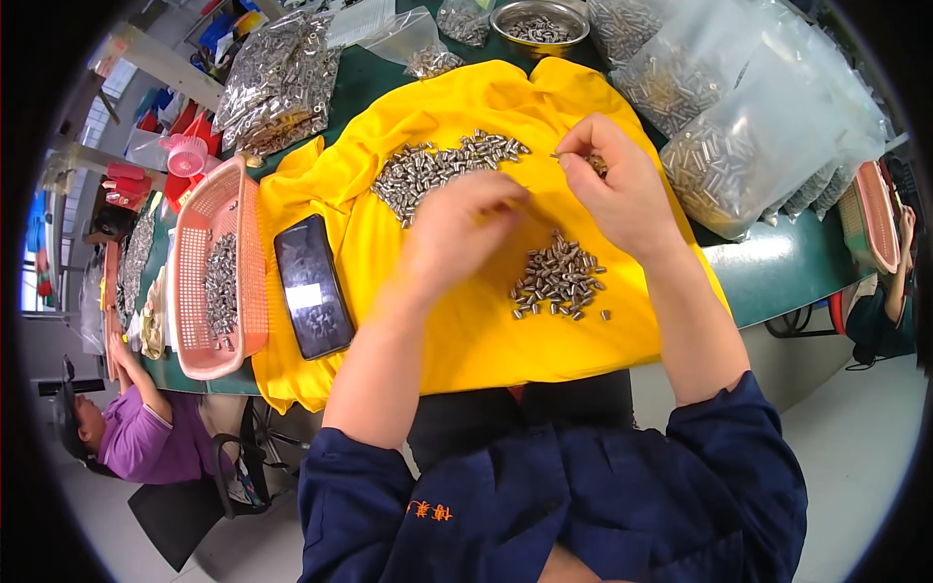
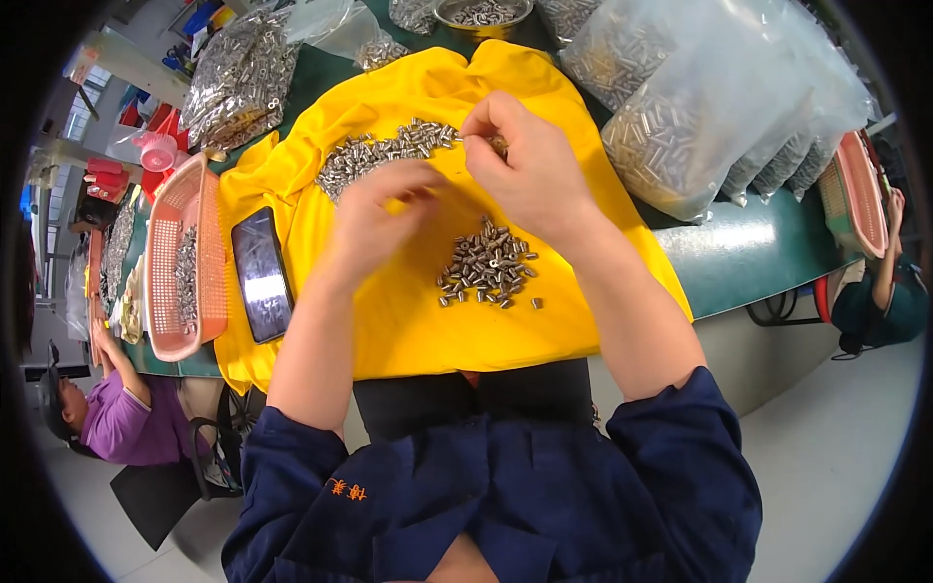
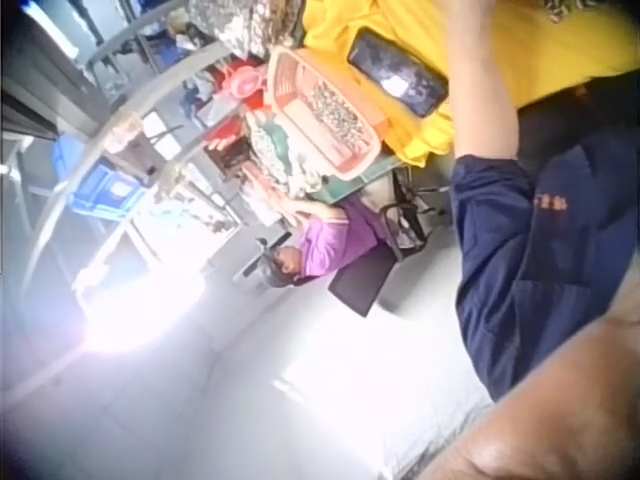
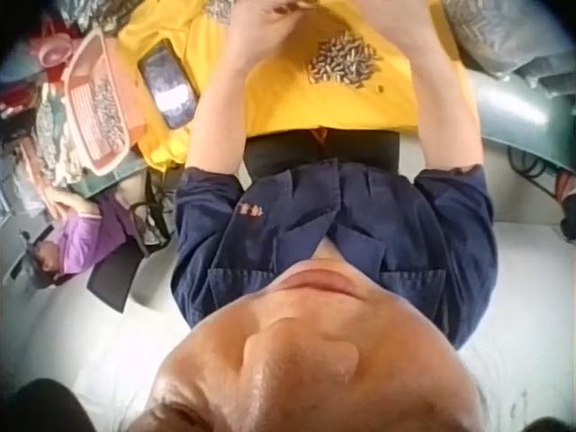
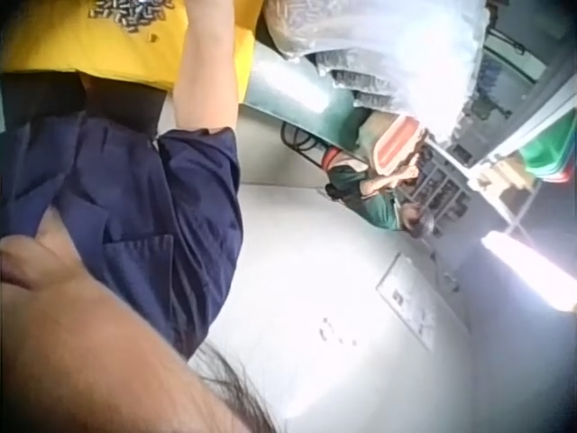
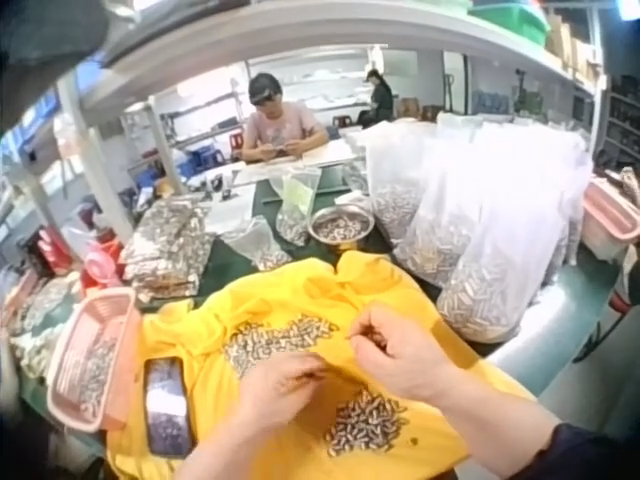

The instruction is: Manually assembling small silver metal hardware components on a workbench.

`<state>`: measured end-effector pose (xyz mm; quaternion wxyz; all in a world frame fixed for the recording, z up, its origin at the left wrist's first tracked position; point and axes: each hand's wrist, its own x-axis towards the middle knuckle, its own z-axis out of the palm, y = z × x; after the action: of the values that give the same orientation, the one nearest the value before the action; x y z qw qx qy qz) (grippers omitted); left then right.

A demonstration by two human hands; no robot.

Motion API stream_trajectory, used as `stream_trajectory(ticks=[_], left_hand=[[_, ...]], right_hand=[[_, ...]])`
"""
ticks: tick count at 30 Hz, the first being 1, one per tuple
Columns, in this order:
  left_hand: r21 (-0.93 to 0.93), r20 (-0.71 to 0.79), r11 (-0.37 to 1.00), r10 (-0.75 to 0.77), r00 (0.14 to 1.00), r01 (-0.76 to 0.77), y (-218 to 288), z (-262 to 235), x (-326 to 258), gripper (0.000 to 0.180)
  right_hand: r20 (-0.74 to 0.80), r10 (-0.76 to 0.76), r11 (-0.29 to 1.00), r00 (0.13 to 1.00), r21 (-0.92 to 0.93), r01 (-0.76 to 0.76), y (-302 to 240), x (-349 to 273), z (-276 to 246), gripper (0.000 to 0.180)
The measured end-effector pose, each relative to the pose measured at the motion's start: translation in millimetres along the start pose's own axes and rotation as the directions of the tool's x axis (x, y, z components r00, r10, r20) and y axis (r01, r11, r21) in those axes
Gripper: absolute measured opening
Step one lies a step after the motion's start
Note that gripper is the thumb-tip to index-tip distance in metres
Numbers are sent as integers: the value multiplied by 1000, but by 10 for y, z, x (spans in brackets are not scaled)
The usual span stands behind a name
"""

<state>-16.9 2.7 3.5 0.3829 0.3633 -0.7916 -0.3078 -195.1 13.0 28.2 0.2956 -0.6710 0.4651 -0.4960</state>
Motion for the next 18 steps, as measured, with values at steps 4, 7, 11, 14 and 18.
stream_trajectory(ticks=[4, 7, 11, 14, 18], left_hand=[[171, -104, 978, -101, 989, 118, -184, -299, 96, 12], [406, 48, 907, -146, 988, 114, -208, -317, 179, 10], [676, 145, 736, -178, 973, 34, -202, -243, 227, 12], [727, 145, 683, -252, 957, 70, -191, -198, 280, 15], [727, 136, 675, -320, 937, 125, -138, -172, 312, 18]], right_hand=[[12, 35, 999, 999, -24, -35, -58, 4, 17, 7], [25, 32, 999, 999, -41, -31, -40, -9, 13, 7], [29, -15, 997, 999, -71, 17, -52, -6, 25, 7], [32, 1, 998, 999, -68, 1, -54, -8, 43, 7], [43, 41, 996, 998, -76, -38, -56, -19, 30, 6]])
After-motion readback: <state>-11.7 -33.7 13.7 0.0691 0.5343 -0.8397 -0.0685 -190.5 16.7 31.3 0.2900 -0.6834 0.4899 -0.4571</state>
